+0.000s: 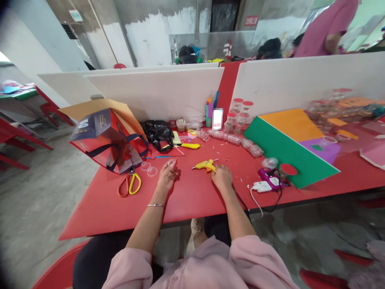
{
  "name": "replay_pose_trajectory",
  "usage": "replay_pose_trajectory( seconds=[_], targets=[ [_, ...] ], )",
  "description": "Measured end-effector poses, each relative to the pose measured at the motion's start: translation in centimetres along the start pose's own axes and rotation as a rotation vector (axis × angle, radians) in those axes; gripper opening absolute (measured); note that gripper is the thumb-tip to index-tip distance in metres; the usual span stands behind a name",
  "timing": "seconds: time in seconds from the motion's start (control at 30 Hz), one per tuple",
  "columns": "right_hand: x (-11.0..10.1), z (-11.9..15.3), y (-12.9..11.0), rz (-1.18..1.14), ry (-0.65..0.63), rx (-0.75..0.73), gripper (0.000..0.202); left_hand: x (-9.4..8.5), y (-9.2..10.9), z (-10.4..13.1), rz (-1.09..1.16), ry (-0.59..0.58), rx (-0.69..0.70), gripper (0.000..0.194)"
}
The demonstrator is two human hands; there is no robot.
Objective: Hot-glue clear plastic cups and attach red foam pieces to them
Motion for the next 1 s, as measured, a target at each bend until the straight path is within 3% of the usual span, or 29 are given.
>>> replay_pose_trajectory(
  seconds=[0.23,0.47,0.6,0.77,1.0],
  targets=[
    [-0.2,1.0,1.3,-0.289,0.052,0.120,0.020,-0.2,-0.1,-0.3,-0.014,0.010,-0.002,0.048],
    [0.1,1.3,-0.5,-0.822,0.156,0.182,0.040,0.4,0.1,0.3,-0.110,0.042,0.071,0.046],
    [1.1,1.2,-1.9,-0.990,0.177,0.172,0.046,0.7,-0.3,0.4,-0.208,0.040,0.094,0.047],
    [2.6,2.0,-2.4,-0.985,0.229,0.188,0.048,0.9,-0.9,0.5,-0.385,0.070,0.096,0.049],
    [2.7,3.5,-2.3,-0.770,0.340,0.182,0.046,2.4,-0.7,1.1,-0.568,0.073,0.280,0.041]
  ],
)
Point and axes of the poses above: each hand's wrist, its own z-axis away from the middle knuckle, its own x-axis out of the palm, y = z × x, the point moved 6 cm from there along -z, towards the middle knuckle, and after that the axes turned 12 degrees about -x, right-handed, at the moved point
